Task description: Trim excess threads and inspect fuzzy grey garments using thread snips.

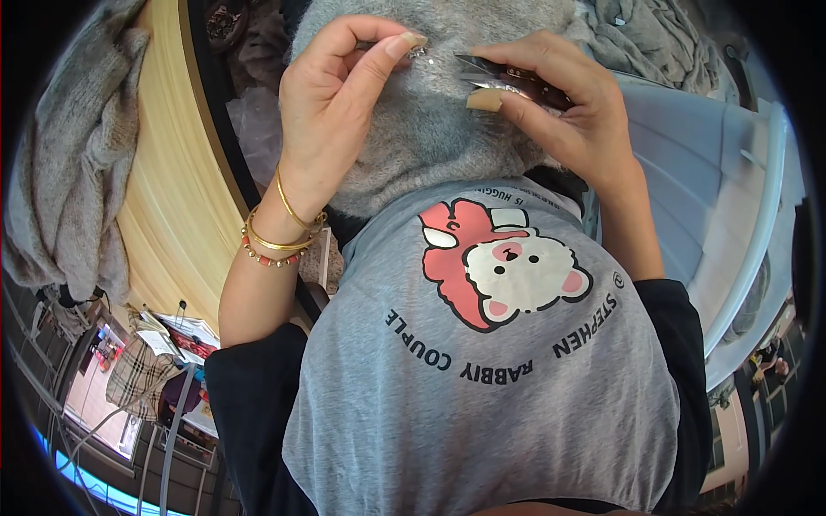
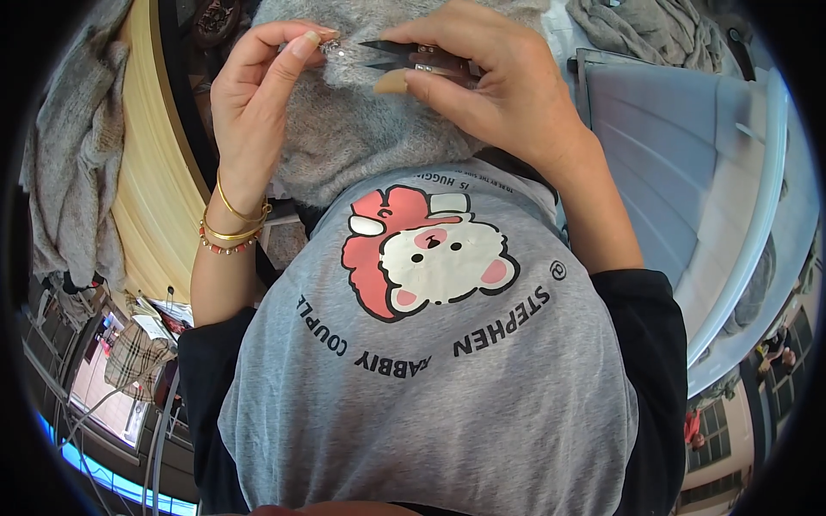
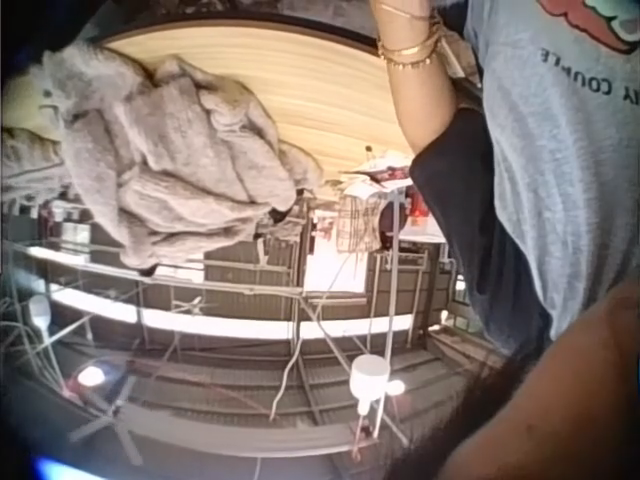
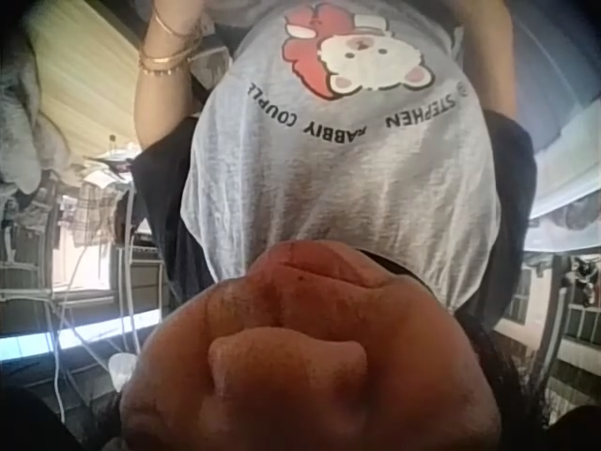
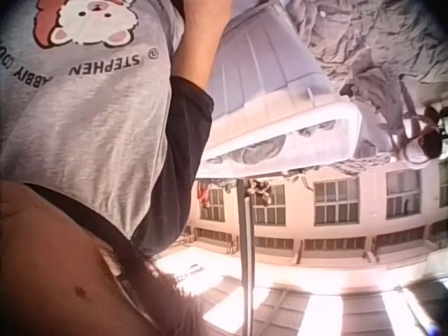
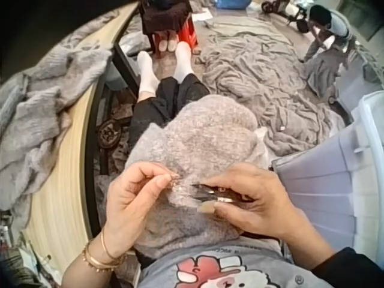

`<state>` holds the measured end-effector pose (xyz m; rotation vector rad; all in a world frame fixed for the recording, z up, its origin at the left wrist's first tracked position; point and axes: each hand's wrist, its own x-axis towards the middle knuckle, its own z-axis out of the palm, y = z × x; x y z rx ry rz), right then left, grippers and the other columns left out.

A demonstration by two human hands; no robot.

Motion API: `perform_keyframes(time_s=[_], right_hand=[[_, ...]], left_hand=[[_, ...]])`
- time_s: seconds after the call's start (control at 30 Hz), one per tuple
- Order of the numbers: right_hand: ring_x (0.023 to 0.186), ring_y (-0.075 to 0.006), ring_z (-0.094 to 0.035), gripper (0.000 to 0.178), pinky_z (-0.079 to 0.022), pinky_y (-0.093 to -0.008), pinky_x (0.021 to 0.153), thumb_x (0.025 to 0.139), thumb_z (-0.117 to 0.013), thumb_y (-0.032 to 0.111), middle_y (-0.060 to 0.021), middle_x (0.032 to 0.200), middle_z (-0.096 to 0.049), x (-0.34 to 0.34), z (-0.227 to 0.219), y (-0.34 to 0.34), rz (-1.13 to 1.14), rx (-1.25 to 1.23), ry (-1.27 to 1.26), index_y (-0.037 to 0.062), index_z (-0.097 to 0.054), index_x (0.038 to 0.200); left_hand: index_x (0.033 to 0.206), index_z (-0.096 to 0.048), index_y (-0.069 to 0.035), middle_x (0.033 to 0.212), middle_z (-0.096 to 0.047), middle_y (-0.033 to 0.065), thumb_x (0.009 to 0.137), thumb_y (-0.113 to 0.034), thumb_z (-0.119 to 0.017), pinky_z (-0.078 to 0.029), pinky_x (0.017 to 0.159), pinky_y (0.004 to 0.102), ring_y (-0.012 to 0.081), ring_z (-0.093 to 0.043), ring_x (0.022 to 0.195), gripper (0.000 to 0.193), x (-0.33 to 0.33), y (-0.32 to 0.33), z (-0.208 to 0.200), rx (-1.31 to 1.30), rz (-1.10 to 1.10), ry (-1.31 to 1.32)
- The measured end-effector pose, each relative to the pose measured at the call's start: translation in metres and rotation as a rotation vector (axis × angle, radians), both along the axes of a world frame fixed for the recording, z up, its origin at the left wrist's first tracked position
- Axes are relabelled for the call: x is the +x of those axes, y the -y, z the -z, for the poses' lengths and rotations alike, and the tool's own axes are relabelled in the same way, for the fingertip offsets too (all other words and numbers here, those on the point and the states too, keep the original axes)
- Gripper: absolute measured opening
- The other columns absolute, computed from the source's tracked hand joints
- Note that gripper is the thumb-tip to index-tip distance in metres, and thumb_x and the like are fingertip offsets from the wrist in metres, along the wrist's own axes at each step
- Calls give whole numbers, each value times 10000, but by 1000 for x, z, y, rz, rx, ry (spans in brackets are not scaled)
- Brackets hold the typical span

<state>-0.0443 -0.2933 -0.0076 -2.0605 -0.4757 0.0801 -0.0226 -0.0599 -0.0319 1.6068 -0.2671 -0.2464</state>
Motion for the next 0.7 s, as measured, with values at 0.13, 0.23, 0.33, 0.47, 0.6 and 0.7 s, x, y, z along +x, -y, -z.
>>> perform_keyframes(time_s=[0.13, 0.23, 0.33, 0.47, 0.6, 0.7], right_hand=[[675, -94, -525, 309, -407, -230, 578, 768, -706, 31, -13, 799, -598, 3, -3, -5, 20, 24, -33, 38, -688, 1076], [657, -139, -551, 289, -424, -253, 568, 772, -717, 50, -56, 786, -598, 11, -28, -11, 0, -12, -136, 19, -684, 1058], [657, -202, -588, 282, -452, -283, 570, 770, -727, 68, -108, 779, -606, 15, -40, -15, -9, -36, -229, 8, -685, 1042], [682, -221, -616, 279, -470, -298, 583, 765, -720, 63, -121, 803, -624, 15, -39, -13, 16, -10, -297, 4, -691, 1036], [697, -226, -625, 271, -478, -302, 593, 760, -722, 61, -127, 808, -633, 15, -36, -16, -7, -1, -230, 3, -693, 1023], [702, -233, -627, 284, -479, -310, 598, 757, -722, 62, -135, 798, -637, 15, -34, -19, -65, -25, -172, 0, -689, 1032]], left_hand=[[1054, -614, 4, 1034, -662, 74, 966, -115, -564, -479, 868, 245, 117, -610, 978, 156, -1, 6, -8, 25, 6, 11], [1024, -603, 19, 956, -639, 32, 970, -80, -548, -455, 679, 161, 41, -559, 771, 125, -7, 21, -33, -38, -106, -193], [1010, -593, 22, 942, -621, 27, 968, -56, -543, -428, 687, 169, 45, -532, 791, 102, 0, 22, -13, -14, -85, -179], [1015, -595, 16, 925, -606, 14, 967, -45, -539, -420, 677, 167, 36, -519, 781, 96, 2, 25, -13, -407, 95, 156], [1008, -593, 12, 925, -601, 10, 963, -36, -543, -412, 648, 163, 26, -508, 750, 83, -8, 21, -34, 6, -67, -163], [1007, -591, 10, 921, -601, 11, 961, -33, -544, -414, 635, 163, 28, -508, 734, 78, 20, 28, 41, -792, 207, 550]])
